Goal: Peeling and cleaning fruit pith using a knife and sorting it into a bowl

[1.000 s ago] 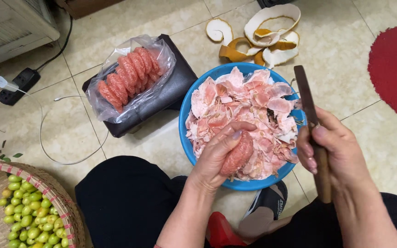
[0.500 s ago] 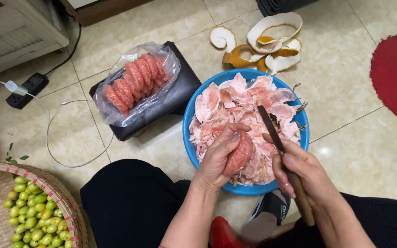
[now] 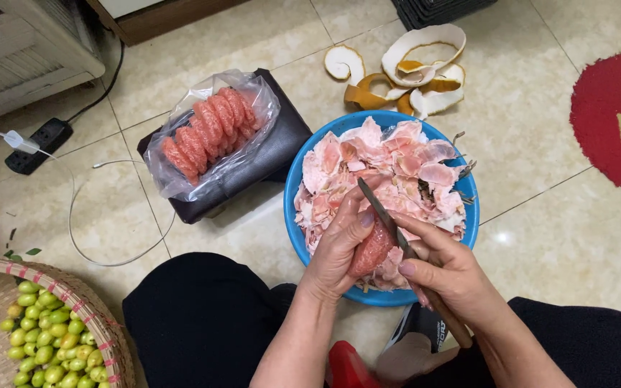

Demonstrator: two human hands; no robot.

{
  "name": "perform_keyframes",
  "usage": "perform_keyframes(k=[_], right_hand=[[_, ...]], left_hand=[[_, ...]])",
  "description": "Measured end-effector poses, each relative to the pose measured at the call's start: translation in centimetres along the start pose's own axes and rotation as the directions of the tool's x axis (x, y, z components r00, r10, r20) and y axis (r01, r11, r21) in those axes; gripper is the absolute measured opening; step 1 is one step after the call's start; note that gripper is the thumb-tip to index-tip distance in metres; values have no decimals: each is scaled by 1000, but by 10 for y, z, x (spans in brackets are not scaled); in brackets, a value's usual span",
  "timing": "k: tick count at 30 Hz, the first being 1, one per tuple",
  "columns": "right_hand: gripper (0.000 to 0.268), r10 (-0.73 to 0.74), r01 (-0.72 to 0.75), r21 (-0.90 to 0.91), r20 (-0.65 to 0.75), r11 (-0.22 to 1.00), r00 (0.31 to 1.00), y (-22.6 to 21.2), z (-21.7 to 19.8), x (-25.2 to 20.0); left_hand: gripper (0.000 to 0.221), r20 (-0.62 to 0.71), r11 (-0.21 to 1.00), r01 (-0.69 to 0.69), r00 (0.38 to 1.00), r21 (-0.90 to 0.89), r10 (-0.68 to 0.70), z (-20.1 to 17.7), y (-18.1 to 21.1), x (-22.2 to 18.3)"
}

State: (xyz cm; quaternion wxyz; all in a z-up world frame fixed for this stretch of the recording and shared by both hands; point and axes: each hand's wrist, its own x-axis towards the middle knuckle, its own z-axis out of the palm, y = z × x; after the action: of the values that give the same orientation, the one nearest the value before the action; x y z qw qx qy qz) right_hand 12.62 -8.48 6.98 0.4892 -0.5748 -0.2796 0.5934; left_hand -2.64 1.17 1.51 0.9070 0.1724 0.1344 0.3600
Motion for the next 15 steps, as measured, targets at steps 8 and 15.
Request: perform_keyframes(k=[8,15], right_hand=[[56,-206,158,-182,-284,971,936,29,-27,35],[84,122,-379,-689,-392,618,912,103,-47,63]], left_hand=[[65,25,929,-337,941,155,337,-10,-11,8],[49,-319,943,-234,898,236,302,-18,-15,12]])
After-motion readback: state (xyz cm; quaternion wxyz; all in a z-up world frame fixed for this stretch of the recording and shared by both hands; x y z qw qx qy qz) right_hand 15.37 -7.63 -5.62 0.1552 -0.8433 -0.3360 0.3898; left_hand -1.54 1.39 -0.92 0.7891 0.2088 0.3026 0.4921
